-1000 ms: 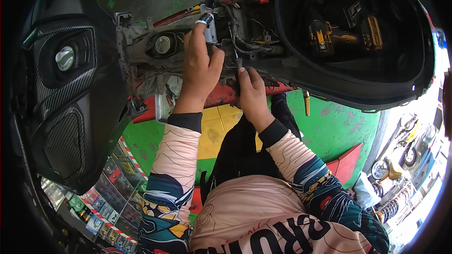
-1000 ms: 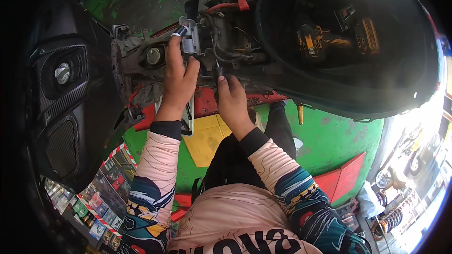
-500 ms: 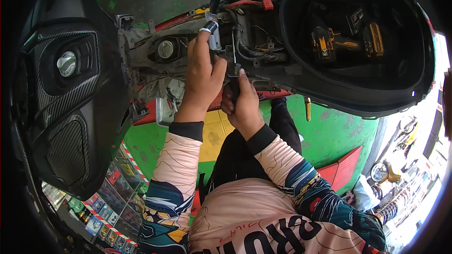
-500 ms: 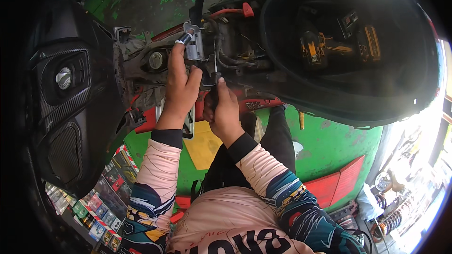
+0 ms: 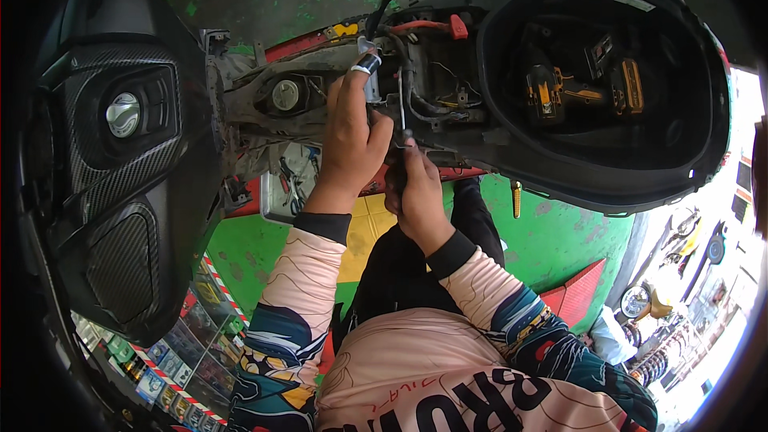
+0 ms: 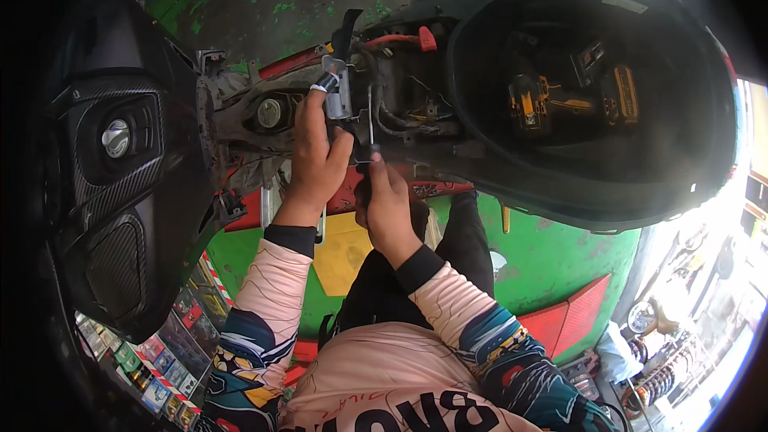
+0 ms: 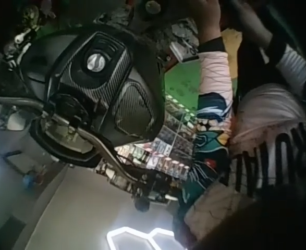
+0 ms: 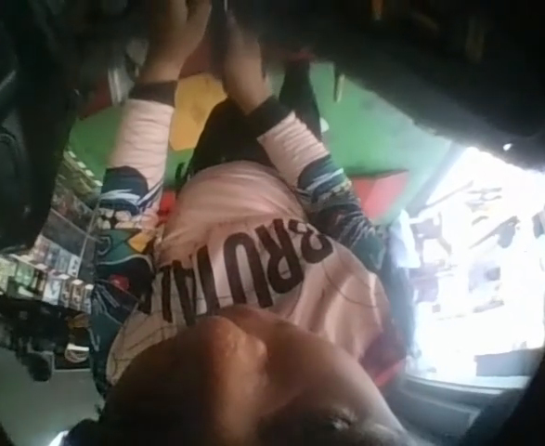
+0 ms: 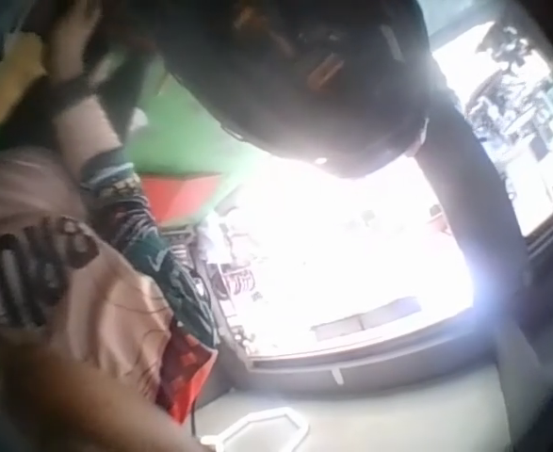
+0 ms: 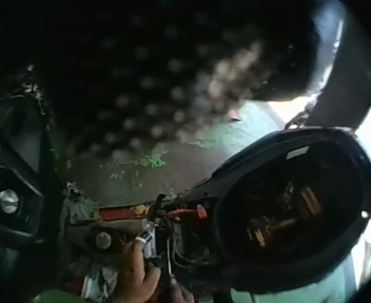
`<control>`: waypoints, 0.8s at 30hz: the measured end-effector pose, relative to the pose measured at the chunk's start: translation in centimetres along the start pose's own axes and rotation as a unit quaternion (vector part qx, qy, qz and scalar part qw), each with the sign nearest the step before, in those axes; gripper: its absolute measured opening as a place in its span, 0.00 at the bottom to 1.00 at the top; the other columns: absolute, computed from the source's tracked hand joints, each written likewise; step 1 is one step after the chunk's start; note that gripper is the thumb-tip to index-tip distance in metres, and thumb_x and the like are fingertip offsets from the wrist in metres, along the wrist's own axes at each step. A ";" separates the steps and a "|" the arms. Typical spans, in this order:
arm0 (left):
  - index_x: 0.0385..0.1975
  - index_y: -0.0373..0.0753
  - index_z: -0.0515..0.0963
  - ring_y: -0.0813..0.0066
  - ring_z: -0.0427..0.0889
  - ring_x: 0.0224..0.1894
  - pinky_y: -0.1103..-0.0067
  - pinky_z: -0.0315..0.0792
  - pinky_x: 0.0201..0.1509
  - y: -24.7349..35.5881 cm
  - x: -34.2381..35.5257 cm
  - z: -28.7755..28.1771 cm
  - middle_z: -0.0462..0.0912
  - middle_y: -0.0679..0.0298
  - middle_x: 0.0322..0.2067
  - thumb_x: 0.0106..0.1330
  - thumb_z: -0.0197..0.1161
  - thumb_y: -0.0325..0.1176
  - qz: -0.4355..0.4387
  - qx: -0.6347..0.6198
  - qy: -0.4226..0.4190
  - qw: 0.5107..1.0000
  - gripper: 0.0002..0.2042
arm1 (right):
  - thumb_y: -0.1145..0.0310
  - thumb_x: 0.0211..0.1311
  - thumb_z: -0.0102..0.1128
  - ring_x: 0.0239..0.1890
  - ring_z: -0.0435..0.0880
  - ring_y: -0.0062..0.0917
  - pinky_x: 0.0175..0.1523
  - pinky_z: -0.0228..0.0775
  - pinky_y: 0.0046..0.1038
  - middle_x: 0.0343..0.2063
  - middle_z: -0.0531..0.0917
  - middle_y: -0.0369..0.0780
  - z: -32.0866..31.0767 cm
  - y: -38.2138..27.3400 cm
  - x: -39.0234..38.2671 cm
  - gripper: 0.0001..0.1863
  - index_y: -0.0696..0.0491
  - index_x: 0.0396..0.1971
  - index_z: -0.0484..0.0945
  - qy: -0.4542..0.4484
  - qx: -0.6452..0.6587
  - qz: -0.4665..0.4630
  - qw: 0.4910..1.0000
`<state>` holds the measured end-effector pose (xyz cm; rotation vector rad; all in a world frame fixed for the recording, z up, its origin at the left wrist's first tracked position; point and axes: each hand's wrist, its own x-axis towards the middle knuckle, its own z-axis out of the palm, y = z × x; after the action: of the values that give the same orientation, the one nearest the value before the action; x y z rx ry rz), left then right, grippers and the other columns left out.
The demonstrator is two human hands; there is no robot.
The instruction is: Disassembling and inspecting internal components of a motorcycle under the seat storage area.
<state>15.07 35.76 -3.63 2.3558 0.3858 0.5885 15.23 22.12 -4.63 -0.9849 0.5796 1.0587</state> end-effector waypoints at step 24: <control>0.63 0.31 0.62 0.45 0.71 0.56 0.62 0.68 0.62 -0.3 -0.5 0.2 0.72 0.45 0.54 0.56 0.53 0.20 -0.052 -0.011 -0.026 0.998 0.30 | 0.52 0.78 0.49 0.10 0.64 0.15 0.13 0.52 0.22 0.14 0.68 0.29 -2.6 0.7 3.8 0.19 0.54 0.35 0.73 0.021 -0.197 -0.165 0.966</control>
<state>14.76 35.62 -4.11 2.3082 0.4734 0.4799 16.29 21.63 -9.09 -1.4004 0.2254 0.8698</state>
